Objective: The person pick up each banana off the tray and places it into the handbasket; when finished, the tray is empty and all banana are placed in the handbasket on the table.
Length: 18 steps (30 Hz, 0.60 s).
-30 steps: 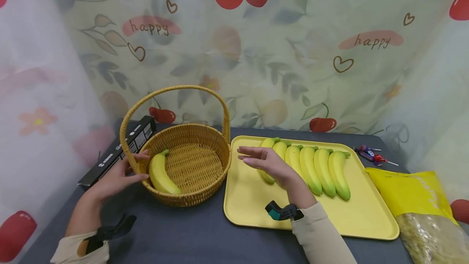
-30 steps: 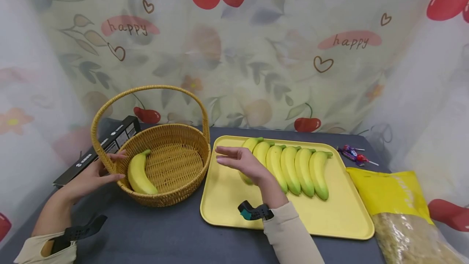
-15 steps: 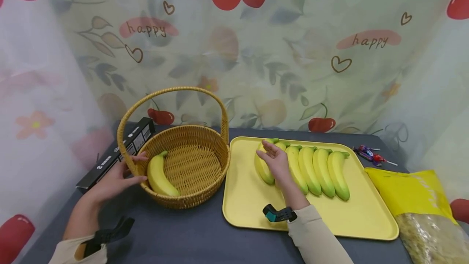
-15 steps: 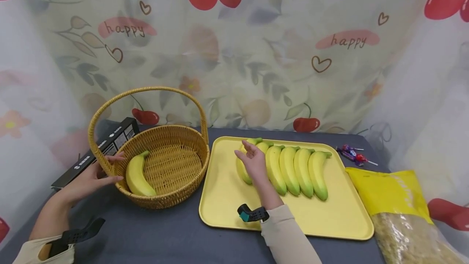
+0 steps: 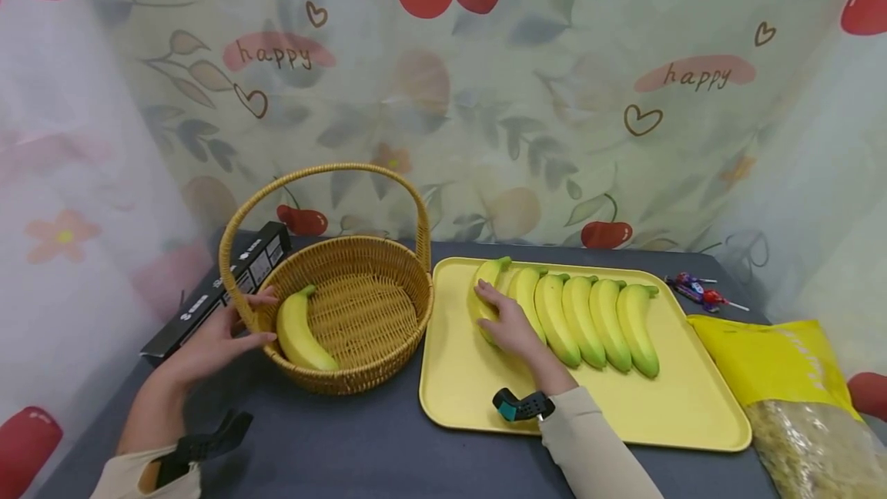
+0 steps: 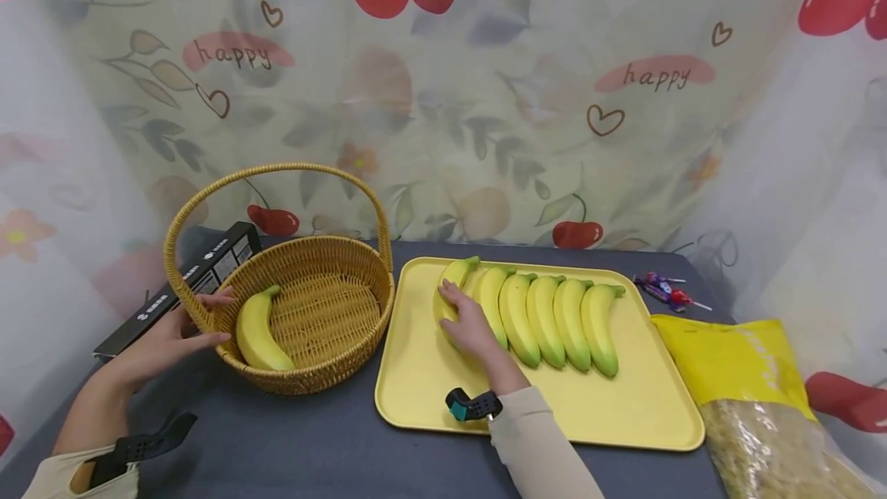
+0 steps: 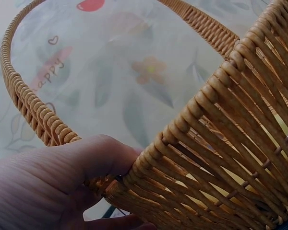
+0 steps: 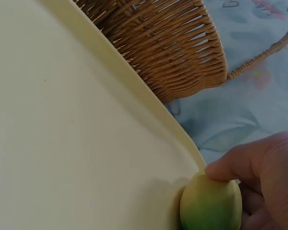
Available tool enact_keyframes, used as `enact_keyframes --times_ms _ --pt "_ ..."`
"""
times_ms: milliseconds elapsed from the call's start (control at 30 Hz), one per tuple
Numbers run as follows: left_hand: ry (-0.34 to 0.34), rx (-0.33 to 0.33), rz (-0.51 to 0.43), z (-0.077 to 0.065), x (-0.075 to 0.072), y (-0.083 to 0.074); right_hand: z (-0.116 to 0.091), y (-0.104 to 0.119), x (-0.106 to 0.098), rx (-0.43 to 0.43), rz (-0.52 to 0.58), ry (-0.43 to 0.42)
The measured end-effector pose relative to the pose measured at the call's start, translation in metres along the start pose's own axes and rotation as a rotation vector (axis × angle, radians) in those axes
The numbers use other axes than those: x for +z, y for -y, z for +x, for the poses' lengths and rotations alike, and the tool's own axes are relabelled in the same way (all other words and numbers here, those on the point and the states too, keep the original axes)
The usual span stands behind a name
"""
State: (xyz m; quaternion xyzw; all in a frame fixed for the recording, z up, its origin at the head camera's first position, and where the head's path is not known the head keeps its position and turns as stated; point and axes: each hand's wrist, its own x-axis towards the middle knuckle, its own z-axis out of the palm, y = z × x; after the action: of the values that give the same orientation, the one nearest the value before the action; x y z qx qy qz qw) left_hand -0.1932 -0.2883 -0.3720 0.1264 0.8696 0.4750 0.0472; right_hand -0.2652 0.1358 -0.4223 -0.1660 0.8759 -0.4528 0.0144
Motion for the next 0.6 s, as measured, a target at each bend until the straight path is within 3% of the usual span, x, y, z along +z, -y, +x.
enact_keyframes --times_ms 133,367,467,600 --pt "-0.002 0.029 0.040 -0.001 0.000 0.000 0.000 -0.003 0.002 -0.003 0.041 0.034" --pt "-0.005 0.041 0.053 -0.001 0.001 -0.001 0.000 -0.008 0.009 0.094 0.230 0.089" --pt "-0.001 0.028 0.029 -0.001 0.001 0.000 0.000 -0.008 0.013 0.126 0.182 0.089" --pt "-0.003 0.022 0.020 0.000 0.000 0.001 0.001 -0.006 0.016 0.103 0.062 0.068"
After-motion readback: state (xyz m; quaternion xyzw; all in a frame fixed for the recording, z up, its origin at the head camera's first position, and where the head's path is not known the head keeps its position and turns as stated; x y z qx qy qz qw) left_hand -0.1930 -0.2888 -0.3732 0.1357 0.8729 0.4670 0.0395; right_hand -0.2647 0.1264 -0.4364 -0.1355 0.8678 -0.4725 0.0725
